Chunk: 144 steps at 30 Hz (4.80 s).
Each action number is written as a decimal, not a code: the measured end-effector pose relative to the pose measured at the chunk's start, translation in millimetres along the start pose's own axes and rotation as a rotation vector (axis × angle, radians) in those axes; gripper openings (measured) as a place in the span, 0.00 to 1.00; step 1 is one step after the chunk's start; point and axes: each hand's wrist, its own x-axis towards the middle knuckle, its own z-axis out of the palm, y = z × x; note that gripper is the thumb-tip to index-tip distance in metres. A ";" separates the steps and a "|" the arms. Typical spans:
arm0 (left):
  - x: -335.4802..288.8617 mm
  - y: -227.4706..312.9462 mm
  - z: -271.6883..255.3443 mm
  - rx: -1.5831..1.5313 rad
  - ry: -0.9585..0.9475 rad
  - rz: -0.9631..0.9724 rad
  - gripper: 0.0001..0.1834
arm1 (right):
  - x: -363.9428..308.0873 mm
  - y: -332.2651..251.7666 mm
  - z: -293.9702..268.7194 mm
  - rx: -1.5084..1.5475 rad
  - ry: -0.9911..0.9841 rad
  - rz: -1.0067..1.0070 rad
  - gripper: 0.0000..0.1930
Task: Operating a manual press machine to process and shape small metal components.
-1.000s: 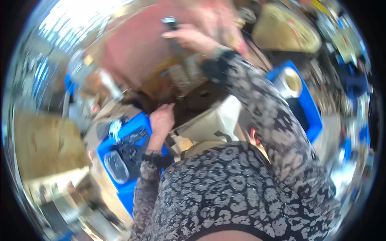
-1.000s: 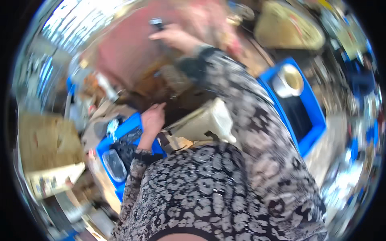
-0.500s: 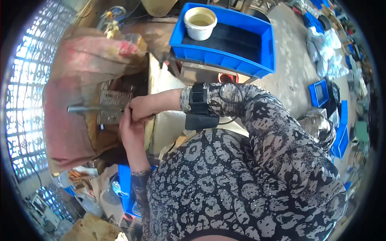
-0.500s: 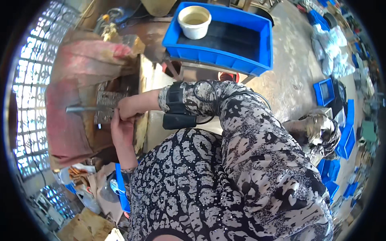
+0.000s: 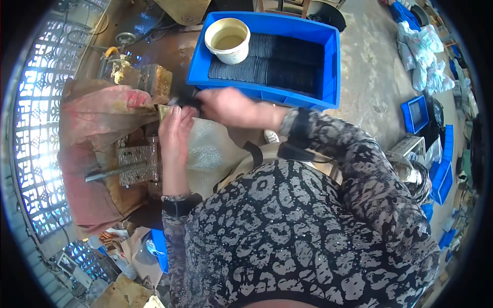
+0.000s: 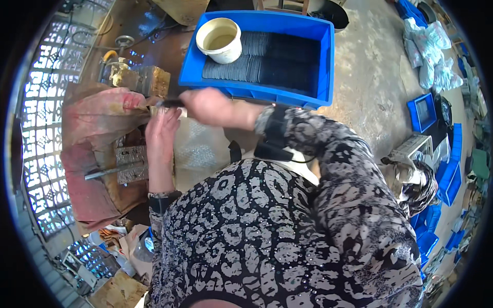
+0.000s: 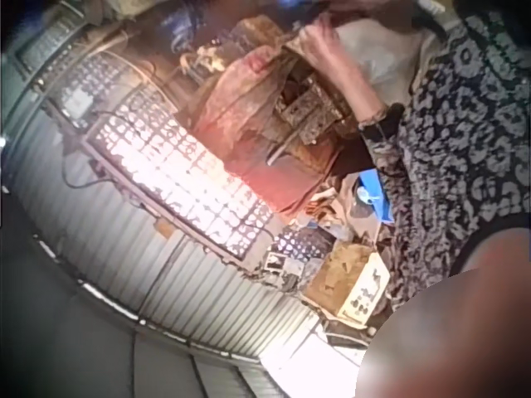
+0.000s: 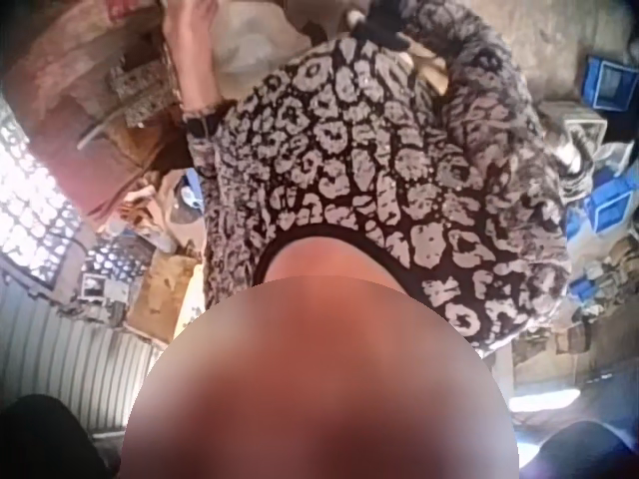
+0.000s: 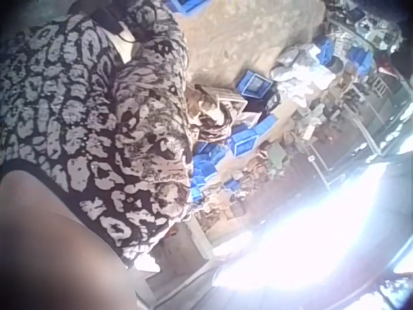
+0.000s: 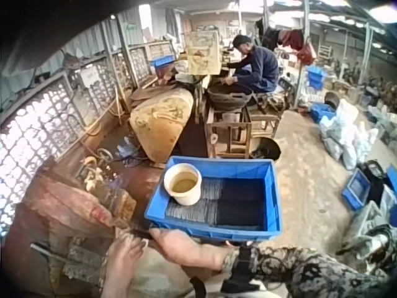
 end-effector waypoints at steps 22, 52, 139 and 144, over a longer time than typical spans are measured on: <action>-114.7 -24.5 -226.3 1.525 1.025 0.800 0.23 | -47.6 71.2 -29.0 -0.704 -0.655 0.703 0.12; -81.7 -7.3 -163.1 1.423 0.993 0.461 0.31 | 10.5 76.9 -52.3 -0.559 0.079 0.397 0.16; -70.8 -26.7 -171.7 1.275 0.844 0.278 0.30 | -194.1 277.8 -9.5 -0.615 -0.304 1.203 0.04; -72.1 -27.6 -171.4 1.238 0.829 0.284 0.30 | -189.7 257.3 -20.6 -0.570 -0.205 1.265 0.03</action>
